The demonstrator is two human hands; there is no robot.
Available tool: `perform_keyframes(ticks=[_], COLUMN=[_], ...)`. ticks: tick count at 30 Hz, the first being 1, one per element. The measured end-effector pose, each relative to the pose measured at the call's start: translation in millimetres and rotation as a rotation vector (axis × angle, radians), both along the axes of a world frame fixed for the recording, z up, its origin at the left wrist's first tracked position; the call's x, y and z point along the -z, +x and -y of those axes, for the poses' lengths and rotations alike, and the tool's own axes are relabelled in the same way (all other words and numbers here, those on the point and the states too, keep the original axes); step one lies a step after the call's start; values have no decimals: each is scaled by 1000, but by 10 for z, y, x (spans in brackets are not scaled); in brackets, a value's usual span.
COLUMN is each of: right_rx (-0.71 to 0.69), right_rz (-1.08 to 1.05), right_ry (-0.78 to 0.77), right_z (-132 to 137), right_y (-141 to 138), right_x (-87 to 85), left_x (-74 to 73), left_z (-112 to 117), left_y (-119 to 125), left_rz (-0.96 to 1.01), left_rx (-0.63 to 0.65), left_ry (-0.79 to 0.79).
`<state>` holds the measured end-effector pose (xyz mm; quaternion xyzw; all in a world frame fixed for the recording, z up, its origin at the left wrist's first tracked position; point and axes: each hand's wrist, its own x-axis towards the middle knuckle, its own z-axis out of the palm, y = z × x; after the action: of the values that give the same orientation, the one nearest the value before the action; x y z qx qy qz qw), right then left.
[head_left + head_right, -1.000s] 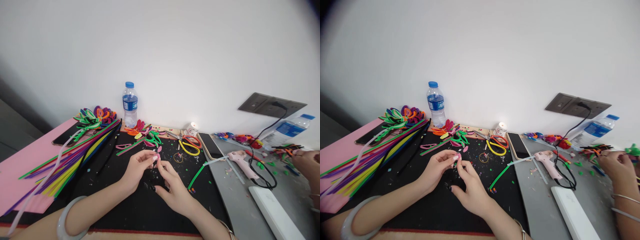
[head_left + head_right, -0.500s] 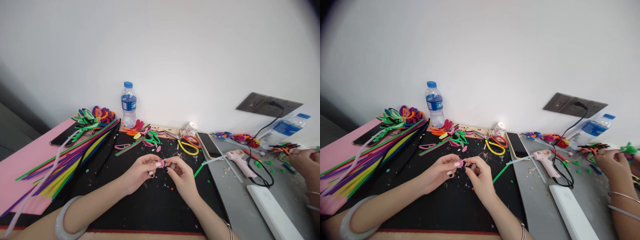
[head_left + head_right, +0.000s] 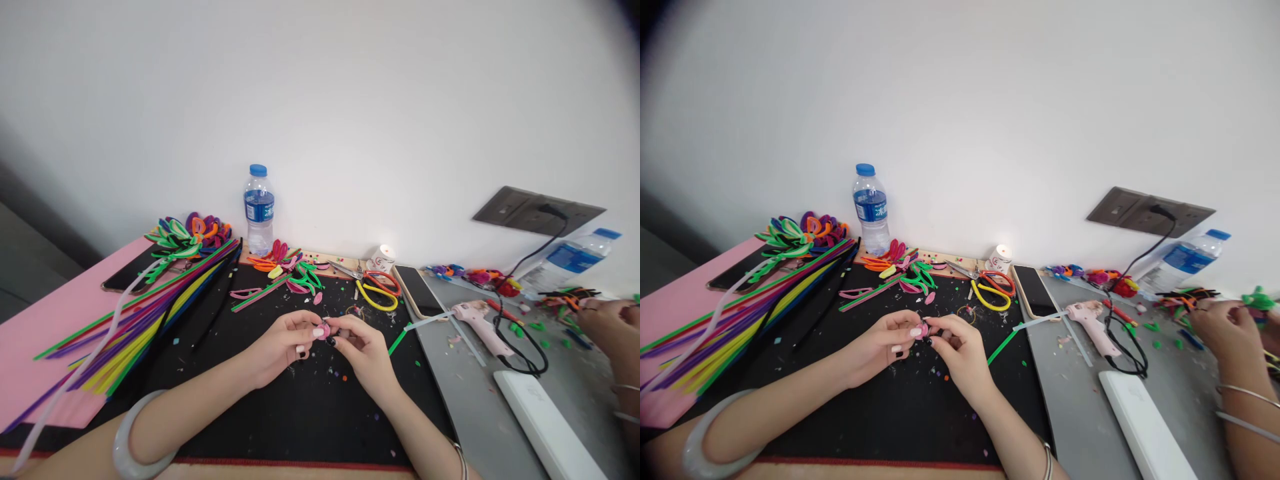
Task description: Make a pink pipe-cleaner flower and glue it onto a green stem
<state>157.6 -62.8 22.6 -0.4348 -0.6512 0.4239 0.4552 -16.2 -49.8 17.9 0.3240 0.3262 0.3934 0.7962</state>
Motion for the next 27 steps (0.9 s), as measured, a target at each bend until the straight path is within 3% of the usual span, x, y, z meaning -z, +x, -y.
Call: perform_keyframes(ticks=[14,27], right_rx=[-34,-236], right_rz=[168,255], right_ry=[136,104], right_z=[-16,-88], right_y=[49,134], right_x=[5,-19], left_x=[54,30], left_z=[-32,-43], left_y=[-33,-36], left_rz=[-20,-57], left_rx=[53,114], left_ry=[2,-8])
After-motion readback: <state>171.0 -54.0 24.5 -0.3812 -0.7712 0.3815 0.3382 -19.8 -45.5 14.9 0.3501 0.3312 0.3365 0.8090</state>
